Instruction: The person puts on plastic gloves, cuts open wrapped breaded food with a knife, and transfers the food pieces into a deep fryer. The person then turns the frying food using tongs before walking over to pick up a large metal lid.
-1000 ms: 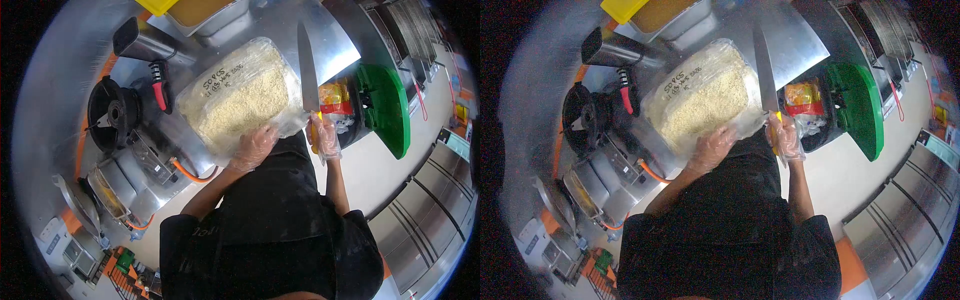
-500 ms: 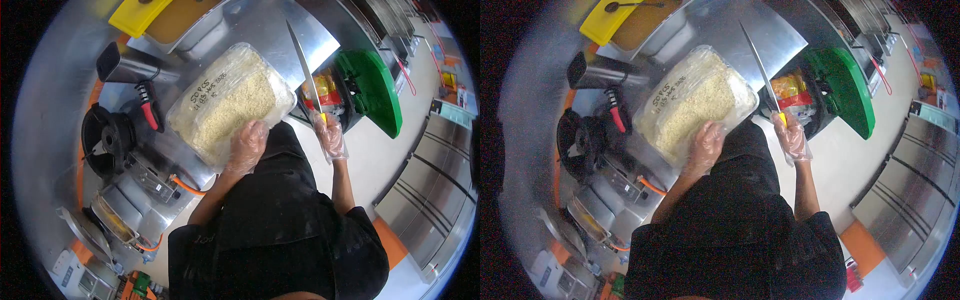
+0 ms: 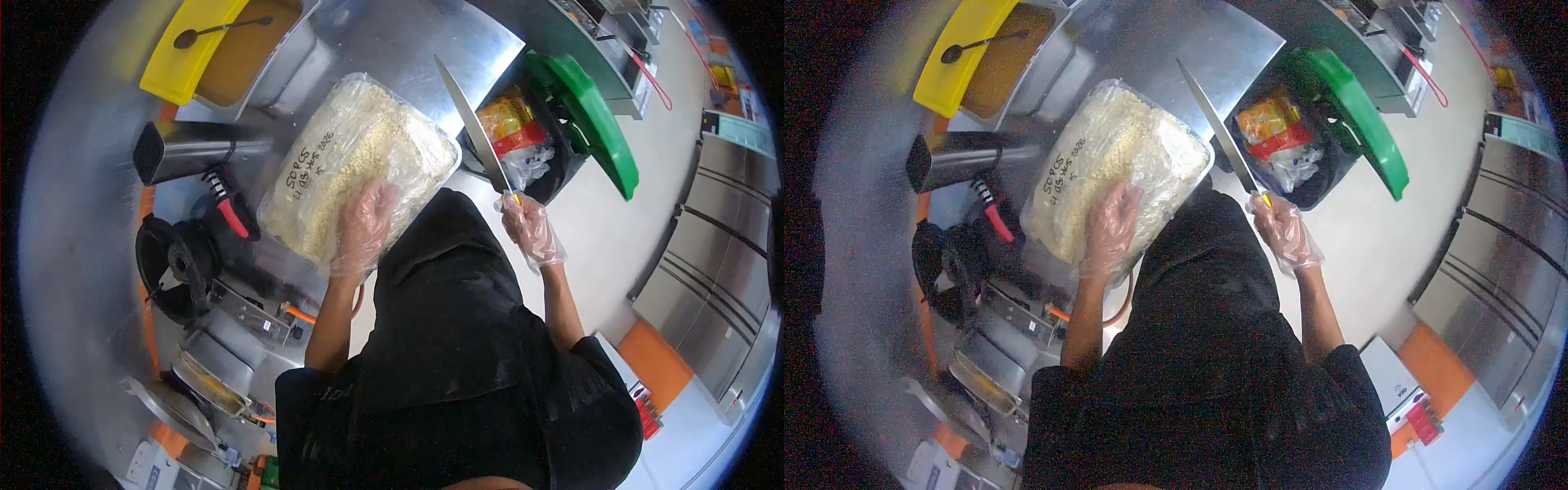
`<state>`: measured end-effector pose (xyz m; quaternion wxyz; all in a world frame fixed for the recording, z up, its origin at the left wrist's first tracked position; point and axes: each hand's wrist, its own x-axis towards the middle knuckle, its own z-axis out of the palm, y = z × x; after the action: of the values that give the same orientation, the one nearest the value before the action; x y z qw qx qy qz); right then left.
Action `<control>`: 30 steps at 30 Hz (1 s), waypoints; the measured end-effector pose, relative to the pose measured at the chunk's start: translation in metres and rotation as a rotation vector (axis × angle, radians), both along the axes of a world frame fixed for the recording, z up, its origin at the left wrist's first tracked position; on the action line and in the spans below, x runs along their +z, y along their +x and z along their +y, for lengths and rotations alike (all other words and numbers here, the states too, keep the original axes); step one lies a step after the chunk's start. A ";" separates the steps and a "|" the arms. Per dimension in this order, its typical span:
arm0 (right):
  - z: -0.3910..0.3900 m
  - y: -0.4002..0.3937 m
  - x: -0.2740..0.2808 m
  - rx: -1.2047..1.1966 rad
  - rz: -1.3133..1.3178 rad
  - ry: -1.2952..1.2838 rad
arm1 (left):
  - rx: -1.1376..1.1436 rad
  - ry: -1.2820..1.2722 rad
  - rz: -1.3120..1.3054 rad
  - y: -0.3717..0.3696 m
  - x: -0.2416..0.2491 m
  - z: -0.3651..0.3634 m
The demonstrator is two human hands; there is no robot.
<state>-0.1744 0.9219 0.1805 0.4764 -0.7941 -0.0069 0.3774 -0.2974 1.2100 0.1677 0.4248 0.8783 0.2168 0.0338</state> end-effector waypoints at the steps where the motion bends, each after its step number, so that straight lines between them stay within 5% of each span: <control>1: 0.000 0.001 -0.003 0.023 -0.008 -0.008 | 0.012 -0.004 0.025 -0.005 0.002 -0.004; 8: 0.005 0.013 -0.024 0.112 -0.043 0.116 | 0.005 0.502 0.093 -0.077 -0.012 -0.023; 14: 0.021 0.037 -0.026 0.252 0.138 0.150 | 0.205 0.377 0.159 -0.104 0.002 -0.040; 17: 0.026 0.054 -0.020 0.418 -0.068 0.161 | 0.295 0.285 0.123 -0.101 0.014 -0.049; 22: 0.029 0.081 0.004 0.524 -0.322 0.035 | 0.419 0.343 -0.013 -0.050 0.021 -0.021; 25: 0.019 0.090 0.007 0.567 -0.443 -0.057 | 0.276 0.567 -0.124 -0.003 -0.001 0.013; 30: -0.006 0.091 0.014 0.558 -0.561 -0.049 | 0.102 0.535 -0.108 0.057 -0.020 0.043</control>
<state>-0.0834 0.9162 0.1941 0.3159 -0.8453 -0.3431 0.2607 -0.2401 1.2530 0.1477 0.1866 0.9441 0.2210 0.1580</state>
